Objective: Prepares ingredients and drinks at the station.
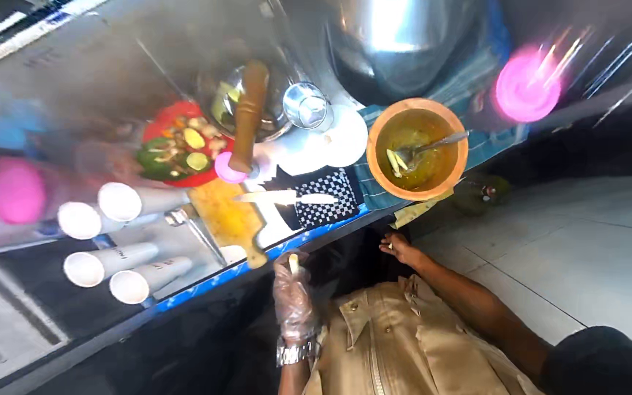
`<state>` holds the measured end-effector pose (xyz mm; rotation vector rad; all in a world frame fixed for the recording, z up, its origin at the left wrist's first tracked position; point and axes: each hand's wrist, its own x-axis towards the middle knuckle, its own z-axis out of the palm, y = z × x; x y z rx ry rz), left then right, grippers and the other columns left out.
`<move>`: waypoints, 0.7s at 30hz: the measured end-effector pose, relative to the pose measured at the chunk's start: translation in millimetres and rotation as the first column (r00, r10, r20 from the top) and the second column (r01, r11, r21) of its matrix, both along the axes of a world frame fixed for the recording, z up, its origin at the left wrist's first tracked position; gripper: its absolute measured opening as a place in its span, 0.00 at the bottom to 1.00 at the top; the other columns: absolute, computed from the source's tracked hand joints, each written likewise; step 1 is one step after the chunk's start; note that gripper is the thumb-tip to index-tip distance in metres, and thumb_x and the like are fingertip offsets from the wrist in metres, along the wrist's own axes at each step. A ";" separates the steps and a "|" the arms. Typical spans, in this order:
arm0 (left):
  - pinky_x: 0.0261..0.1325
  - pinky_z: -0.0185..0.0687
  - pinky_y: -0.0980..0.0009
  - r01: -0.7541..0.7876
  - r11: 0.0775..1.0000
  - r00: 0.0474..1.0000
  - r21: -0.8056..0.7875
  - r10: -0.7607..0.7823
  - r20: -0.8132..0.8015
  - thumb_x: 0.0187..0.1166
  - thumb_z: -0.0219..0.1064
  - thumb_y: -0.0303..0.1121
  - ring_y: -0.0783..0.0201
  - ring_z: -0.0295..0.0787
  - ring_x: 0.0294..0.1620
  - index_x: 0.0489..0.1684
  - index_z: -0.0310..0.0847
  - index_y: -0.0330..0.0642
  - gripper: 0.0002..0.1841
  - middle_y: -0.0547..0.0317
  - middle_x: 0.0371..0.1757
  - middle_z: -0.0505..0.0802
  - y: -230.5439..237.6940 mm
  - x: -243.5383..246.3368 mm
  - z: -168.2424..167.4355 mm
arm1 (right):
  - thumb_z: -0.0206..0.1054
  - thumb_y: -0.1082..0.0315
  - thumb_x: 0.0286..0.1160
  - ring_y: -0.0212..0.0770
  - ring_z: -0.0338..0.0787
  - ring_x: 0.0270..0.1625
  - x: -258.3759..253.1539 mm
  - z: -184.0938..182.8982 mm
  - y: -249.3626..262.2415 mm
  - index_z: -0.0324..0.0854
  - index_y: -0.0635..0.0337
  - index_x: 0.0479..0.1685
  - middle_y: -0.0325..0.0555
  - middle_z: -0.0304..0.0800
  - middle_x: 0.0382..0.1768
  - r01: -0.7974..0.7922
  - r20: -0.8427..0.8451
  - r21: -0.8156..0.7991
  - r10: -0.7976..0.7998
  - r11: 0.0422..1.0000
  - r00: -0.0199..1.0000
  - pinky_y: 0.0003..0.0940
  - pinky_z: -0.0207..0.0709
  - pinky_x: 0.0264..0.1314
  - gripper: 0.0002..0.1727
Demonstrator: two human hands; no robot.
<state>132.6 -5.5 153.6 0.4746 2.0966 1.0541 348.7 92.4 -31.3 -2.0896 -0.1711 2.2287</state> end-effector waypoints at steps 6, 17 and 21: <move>0.24 0.75 0.83 -0.055 0.978 0.988 0.201 0.083 -0.129 0.85 0.48 0.31 0.77 0.80 0.27 0.62 0.69 0.34 0.14 0.65 0.44 0.88 -23.5 -24.5 6.4 | 0.59 0.81 0.84 0.53 0.82 0.72 -9.8 -82.8 -1.9 0.56 0.73 0.86 0.69 0.69 0.80 0.189 0.109 0.251 -0.221 0.949 0.969 0.40 0.80 0.72 0.31; 0.32 0.82 0.77 0.009 0.997 0.966 -0.077 -0.029 -0.257 0.86 0.60 0.35 0.75 0.84 0.30 0.73 0.80 0.41 0.19 0.61 0.47 0.92 -27.7 -36.0 -12.4 | 0.50 0.72 0.93 0.47 0.88 0.55 0.3 -97.9 4.8 0.64 0.68 0.80 0.62 0.80 0.66 0.212 0.059 0.249 -0.234 0.945 0.970 0.38 0.85 0.55 0.20; 0.37 0.85 0.73 0.029 0.992 0.970 -0.125 -0.058 -0.235 0.86 0.62 0.37 0.73 0.86 0.33 0.71 0.83 0.46 0.18 0.61 0.48 0.93 -27.7 -33.2 -16.9 | 0.52 0.81 0.87 0.46 0.88 0.52 -1.6 -107.1 2.4 0.64 0.66 0.80 0.59 0.79 0.68 0.134 0.013 0.193 -0.139 0.972 0.990 0.38 0.85 0.53 0.23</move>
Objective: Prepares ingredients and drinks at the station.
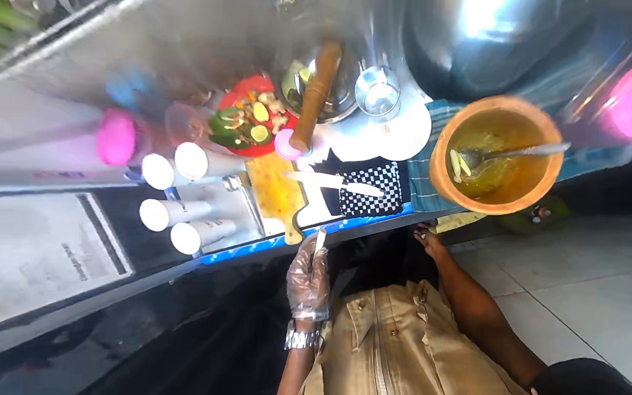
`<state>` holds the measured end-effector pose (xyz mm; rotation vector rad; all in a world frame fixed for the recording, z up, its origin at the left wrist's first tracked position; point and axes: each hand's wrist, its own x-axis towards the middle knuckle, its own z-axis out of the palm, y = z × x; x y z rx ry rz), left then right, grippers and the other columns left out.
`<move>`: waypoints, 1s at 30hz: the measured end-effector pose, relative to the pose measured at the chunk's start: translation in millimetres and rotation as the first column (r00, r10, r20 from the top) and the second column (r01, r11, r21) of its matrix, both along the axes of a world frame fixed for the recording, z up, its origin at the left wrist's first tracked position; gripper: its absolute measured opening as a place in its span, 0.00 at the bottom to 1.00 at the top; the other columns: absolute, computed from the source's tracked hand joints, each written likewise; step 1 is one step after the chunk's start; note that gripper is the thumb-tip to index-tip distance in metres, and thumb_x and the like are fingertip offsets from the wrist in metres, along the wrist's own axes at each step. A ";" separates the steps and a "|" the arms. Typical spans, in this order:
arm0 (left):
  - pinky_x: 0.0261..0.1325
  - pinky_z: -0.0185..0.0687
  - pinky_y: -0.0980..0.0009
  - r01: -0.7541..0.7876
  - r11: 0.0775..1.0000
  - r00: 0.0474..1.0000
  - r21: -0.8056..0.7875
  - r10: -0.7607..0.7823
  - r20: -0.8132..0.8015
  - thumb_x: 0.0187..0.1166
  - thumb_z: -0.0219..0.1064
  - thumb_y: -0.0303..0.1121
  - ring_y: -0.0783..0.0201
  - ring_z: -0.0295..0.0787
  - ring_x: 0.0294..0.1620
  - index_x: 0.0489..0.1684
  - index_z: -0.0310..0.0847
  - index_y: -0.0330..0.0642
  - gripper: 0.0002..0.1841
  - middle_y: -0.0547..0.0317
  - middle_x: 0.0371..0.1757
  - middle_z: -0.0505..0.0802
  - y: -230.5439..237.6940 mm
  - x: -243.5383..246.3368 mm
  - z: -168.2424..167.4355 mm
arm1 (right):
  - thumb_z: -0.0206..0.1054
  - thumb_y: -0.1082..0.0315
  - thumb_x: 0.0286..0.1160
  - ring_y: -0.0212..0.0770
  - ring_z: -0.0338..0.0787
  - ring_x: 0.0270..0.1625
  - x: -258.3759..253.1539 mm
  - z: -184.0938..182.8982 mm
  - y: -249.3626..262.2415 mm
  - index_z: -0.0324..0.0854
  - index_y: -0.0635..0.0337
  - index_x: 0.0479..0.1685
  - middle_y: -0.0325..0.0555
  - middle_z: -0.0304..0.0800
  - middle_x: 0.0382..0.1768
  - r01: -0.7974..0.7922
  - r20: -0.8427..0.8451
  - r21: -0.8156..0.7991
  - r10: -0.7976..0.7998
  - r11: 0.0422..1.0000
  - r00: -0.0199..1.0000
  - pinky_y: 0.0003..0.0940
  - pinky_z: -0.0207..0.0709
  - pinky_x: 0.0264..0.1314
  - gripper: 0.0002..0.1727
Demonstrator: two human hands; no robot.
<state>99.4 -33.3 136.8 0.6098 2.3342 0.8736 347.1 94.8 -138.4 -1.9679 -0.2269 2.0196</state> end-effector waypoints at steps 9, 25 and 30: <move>0.40 0.87 0.71 0.013 0.999 0.999 -0.045 -0.014 -0.034 0.86 0.62 0.39 0.73 0.89 0.36 0.73 0.83 0.53 0.18 0.62 0.53 0.94 -2.4 -2.0 -5.1 | 0.61 0.68 0.83 0.63 0.70 0.85 -35.8 20.5 6.7 0.69 0.65 0.84 0.67 0.69 0.83 -0.984 0.369 -0.026 0.917 0.175 0.153 0.61 0.64 0.85 0.29; 0.54 0.88 0.59 -0.121 0.974 0.989 -0.192 0.101 -0.111 0.88 0.60 0.39 0.64 0.92 0.47 0.73 0.83 0.52 0.18 0.56 0.60 0.93 5.8 -21.6 -5.6 | 0.45 0.73 0.94 0.51 0.66 0.85 -41.6 10.6 9.3 0.55 0.75 0.86 0.67 0.62 0.85 -0.206 0.098 0.110 0.196 0.972 0.976 0.40 0.60 0.87 0.26; 0.62 0.87 0.53 -0.223 0.960 0.960 -0.173 0.185 -0.210 0.86 0.63 0.36 0.56 0.91 0.55 0.72 0.83 0.48 0.18 0.48 0.62 0.90 23.1 -42.7 -25.7 | 0.59 0.67 0.86 0.61 0.89 0.59 -39.5 118.8 -14.8 0.76 0.71 0.72 0.70 0.86 0.61 -0.900 0.093 0.020 0.895 0.436 0.436 0.57 0.83 0.64 0.21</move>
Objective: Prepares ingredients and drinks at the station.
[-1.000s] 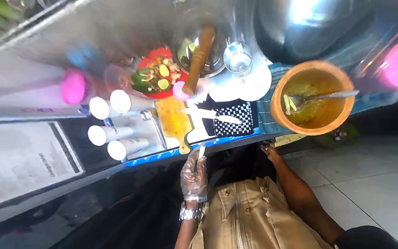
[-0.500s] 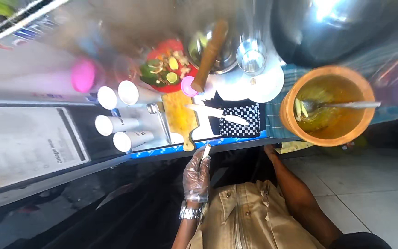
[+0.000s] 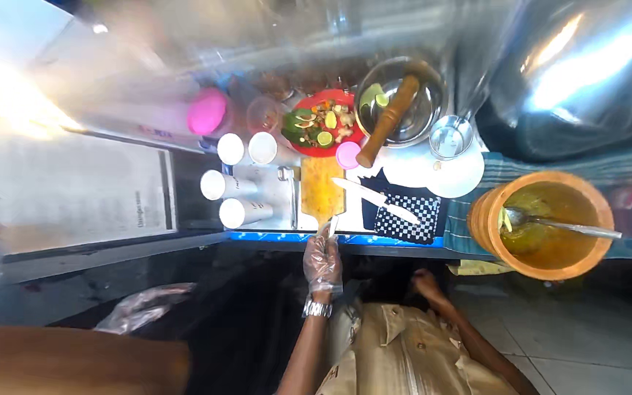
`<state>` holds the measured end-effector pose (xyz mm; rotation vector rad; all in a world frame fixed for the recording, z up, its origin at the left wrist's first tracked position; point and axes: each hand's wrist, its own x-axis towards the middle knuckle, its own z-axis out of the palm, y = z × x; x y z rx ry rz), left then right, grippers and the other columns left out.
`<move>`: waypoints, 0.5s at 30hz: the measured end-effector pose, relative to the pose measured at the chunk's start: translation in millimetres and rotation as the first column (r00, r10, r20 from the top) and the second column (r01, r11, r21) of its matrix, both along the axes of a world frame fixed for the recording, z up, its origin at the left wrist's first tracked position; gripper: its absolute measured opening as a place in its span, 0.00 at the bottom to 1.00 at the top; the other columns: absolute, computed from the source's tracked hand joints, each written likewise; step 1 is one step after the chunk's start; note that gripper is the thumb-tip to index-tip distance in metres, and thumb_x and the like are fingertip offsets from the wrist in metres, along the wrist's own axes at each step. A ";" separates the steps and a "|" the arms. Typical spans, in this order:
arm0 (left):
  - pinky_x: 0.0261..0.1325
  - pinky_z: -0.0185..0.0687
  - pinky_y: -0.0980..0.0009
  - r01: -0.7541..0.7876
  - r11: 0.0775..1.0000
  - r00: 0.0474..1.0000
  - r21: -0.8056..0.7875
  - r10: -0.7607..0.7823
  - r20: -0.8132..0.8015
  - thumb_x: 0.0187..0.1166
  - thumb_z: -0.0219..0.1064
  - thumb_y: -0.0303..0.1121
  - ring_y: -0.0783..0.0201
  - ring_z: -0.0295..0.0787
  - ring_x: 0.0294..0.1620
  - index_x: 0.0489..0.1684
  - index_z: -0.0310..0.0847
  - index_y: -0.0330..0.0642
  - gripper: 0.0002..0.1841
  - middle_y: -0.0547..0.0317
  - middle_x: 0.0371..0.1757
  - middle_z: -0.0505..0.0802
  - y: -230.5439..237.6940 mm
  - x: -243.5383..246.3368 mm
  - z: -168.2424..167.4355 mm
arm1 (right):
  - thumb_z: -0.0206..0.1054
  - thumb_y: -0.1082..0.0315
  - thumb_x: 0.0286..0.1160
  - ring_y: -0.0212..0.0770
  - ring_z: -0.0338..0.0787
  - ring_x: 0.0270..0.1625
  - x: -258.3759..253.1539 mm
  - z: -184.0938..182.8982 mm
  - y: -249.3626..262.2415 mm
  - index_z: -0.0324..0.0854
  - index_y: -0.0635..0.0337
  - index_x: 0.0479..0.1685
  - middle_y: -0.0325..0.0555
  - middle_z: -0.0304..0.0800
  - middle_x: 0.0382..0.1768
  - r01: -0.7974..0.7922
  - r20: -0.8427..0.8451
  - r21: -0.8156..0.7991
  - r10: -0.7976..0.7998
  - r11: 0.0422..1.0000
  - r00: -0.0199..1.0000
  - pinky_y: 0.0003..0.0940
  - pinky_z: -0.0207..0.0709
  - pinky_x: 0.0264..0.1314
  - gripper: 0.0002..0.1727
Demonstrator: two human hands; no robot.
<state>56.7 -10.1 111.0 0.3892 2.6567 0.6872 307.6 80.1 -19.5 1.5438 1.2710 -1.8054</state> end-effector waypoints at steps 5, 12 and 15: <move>0.70 0.79 0.41 -0.051 0.995 0.998 -0.085 0.046 -0.049 0.86 0.64 0.42 0.46 0.87 0.66 0.68 0.86 0.51 0.17 0.47 0.63 0.91 22.2 -34.4 -28.2 | 0.62 0.62 0.85 0.41 0.91 0.61 -72.8 122.9 50.7 0.87 0.58 0.64 0.49 0.92 0.58 -0.225 -0.320 0.573 0.468 0.788 0.824 0.41 0.84 0.69 0.17; 0.68 0.80 0.41 -0.176 0.984 0.984 -0.015 0.176 -0.015 0.84 0.65 0.45 0.47 0.88 0.64 0.64 0.88 0.51 0.17 0.49 0.62 0.92 53.4 -29.9 -50.1 | 0.69 0.70 0.77 0.72 0.82 0.66 -170.0 78.3 97.6 0.76 0.52 0.79 0.68 0.79 0.67 -0.432 0.205 0.888 0.706 0.158 0.678 0.65 0.81 0.57 0.28; 0.63 0.82 0.39 -0.259 0.966 0.966 0.005 0.259 0.012 0.83 0.65 0.51 0.47 0.89 0.61 0.64 0.88 0.55 0.19 0.51 0.61 0.92 53.4 -17.8 -55.5 | 0.64 0.70 0.78 0.68 0.84 0.65 -172.9 83.2 94.8 0.75 0.57 0.79 0.68 0.79 0.68 -0.466 0.204 0.866 0.722 0.183 0.661 0.61 0.83 0.59 0.27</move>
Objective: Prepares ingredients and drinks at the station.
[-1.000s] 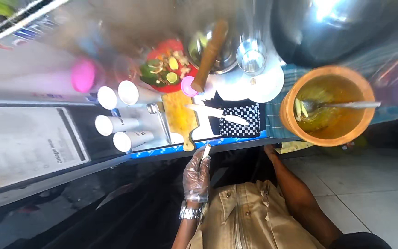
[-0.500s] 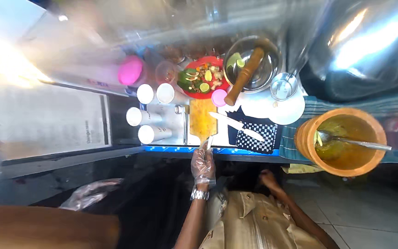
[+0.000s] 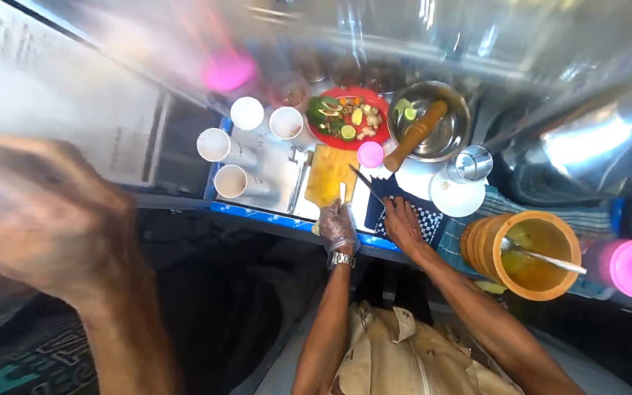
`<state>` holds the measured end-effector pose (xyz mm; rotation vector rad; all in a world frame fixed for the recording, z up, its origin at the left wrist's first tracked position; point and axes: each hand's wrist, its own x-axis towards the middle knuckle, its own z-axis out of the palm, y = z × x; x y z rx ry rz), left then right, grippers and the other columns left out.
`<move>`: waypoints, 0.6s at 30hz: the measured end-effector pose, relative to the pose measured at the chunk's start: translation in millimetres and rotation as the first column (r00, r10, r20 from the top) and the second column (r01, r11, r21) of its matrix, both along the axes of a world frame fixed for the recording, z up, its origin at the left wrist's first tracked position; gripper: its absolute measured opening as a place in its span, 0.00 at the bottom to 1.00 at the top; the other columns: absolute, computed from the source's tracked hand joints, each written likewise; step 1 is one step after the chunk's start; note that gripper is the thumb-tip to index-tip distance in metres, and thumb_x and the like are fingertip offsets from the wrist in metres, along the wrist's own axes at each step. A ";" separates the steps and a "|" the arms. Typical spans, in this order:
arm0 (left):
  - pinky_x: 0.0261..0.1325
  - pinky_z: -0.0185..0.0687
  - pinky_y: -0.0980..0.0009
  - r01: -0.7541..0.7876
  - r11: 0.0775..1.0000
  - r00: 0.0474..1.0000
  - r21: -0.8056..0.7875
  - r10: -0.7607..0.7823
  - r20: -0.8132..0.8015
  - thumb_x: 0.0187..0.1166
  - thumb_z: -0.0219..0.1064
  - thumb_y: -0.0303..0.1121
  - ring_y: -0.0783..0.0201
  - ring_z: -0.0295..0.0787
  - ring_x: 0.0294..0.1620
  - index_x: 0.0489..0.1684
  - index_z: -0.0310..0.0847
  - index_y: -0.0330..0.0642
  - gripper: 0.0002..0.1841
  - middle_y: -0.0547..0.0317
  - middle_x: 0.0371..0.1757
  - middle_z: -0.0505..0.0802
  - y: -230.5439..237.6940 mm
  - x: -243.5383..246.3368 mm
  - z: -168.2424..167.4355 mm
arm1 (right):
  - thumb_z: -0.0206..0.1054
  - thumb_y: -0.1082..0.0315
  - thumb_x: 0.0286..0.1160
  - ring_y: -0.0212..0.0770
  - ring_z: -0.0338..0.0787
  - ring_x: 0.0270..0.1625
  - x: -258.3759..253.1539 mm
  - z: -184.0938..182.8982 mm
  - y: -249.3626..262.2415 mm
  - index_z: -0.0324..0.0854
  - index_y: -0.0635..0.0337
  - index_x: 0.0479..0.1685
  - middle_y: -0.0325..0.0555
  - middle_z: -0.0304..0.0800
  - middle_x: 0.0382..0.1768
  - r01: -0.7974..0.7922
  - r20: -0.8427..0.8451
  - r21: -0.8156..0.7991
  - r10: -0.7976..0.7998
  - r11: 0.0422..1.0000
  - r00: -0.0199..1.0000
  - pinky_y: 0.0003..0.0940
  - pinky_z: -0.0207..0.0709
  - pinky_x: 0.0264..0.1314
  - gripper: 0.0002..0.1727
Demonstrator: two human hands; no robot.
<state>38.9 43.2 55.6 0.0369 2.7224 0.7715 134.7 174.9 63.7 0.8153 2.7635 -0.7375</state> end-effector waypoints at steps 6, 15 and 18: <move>0.65 0.81 0.39 0.028 1.000 1.000 0.001 -0.028 -0.007 0.88 0.58 0.49 0.43 0.86 0.65 0.72 0.82 0.52 0.21 0.44 0.66 0.88 2.2 7.7 -0.9 | 0.51 0.60 0.90 0.60 0.93 0.46 -10.7 32.2 -31.1 0.57 0.40 0.93 0.61 0.85 0.64 0.011 0.165 -0.165 0.017 0.986 0.986 0.57 0.86 0.47 0.31; 0.69 0.80 0.42 0.071 0.997 0.997 0.005 -0.071 -0.029 0.89 0.58 0.47 0.43 0.84 0.69 0.77 0.79 0.55 0.22 0.44 0.69 0.86 2.1 11.5 -4.2 | 0.51 0.63 0.91 0.60 0.92 0.44 -19.4 26.2 -35.1 0.38 0.24 0.97 0.59 0.87 0.57 -0.073 0.238 -0.160 0.111 0.984 0.965 0.56 0.85 0.45 0.40; 0.68 0.80 0.41 0.057 0.998 0.998 -0.003 -0.057 0.002 0.90 0.55 0.48 0.43 0.84 0.69 0.79 0.77 0.54 0.23 0.44 0.70 0.86 3.6 14.3 -2.5 | 0.50 0.63 0.91 0.59 0.92 0.44 -20.8 28.3 -35.1 0.36 0.21 0.97 0.59 0.87 0.56 -0.084 0.257 -0.153 0.122 0.985 0.959 0.56 0.85 0.43 0.40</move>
